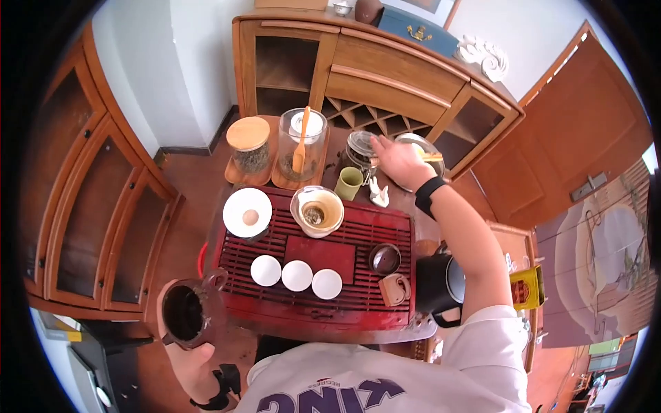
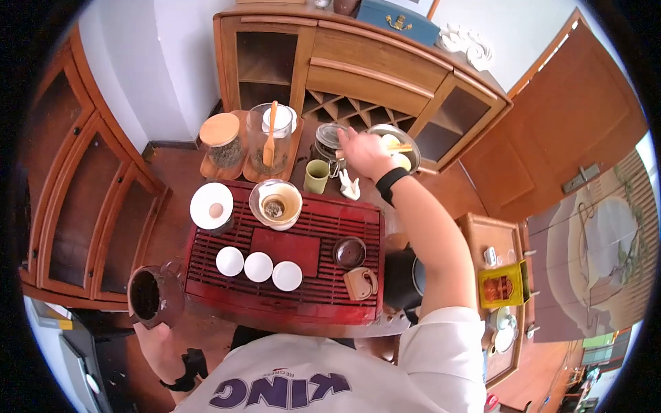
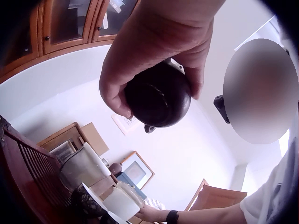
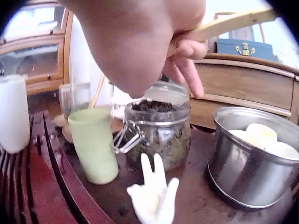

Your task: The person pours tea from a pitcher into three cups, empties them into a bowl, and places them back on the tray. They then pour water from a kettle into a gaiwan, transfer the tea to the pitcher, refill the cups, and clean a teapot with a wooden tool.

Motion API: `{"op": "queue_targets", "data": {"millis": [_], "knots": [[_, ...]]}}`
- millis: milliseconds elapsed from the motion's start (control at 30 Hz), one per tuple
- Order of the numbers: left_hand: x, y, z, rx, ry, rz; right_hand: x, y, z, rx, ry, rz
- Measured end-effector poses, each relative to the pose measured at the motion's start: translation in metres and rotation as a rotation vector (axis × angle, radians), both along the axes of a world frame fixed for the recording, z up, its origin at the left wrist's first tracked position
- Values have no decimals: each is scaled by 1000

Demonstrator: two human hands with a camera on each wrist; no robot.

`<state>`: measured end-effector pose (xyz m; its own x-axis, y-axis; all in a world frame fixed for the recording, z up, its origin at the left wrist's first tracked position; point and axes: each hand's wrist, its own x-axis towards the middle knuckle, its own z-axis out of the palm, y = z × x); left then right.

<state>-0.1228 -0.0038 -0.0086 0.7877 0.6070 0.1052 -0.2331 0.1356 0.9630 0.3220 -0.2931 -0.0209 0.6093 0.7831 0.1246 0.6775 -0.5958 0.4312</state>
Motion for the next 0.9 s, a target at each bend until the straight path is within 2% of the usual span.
{"op": "queue_targets", "data": {"millis": [33,67,167,267,333,400,467,533,600,633,733,800,867,900], "knots": [[1,0,0,18,7,-10,-20,5,28,-28,42,-48],[2,0,1,33,13,-23,-32,2,42,105,74,-29],[10,-11,5,14,39,-29,-82,-14,84,450,45,209],[16,-14,5,78,129,-19,-174,-32,129,791,127,283],[22,-27,9,-23,16,-125,-230,-53,137,957,136,390],[23,-35,12,-29,29,-181,-278,-73,112,1241,109,384],[27,-44,14,-40,4,-249,-316,-88,77,1431,-7,282],[27,-52,11,-31,7,-263,-346,-88,37,1810,34,151],[25,-56,9,17,48,-348,-367,-89,3,2111,183,71],[22,-59,8,31,65,-355,-374,-86,-13,2236,189,-41],[12,-68,8,50,67,-396,-400,-81,-48,2591,522,-323],[3,-70,4,55,78,-408,-407,-79,-69,2659,524,-433],[-5,-68,0,63,90,-409,-417,-79,-79,2690,598,-382],[-8,-67,-3,71,92,-414,-419,-79,-85,2587,616,-476]]}}
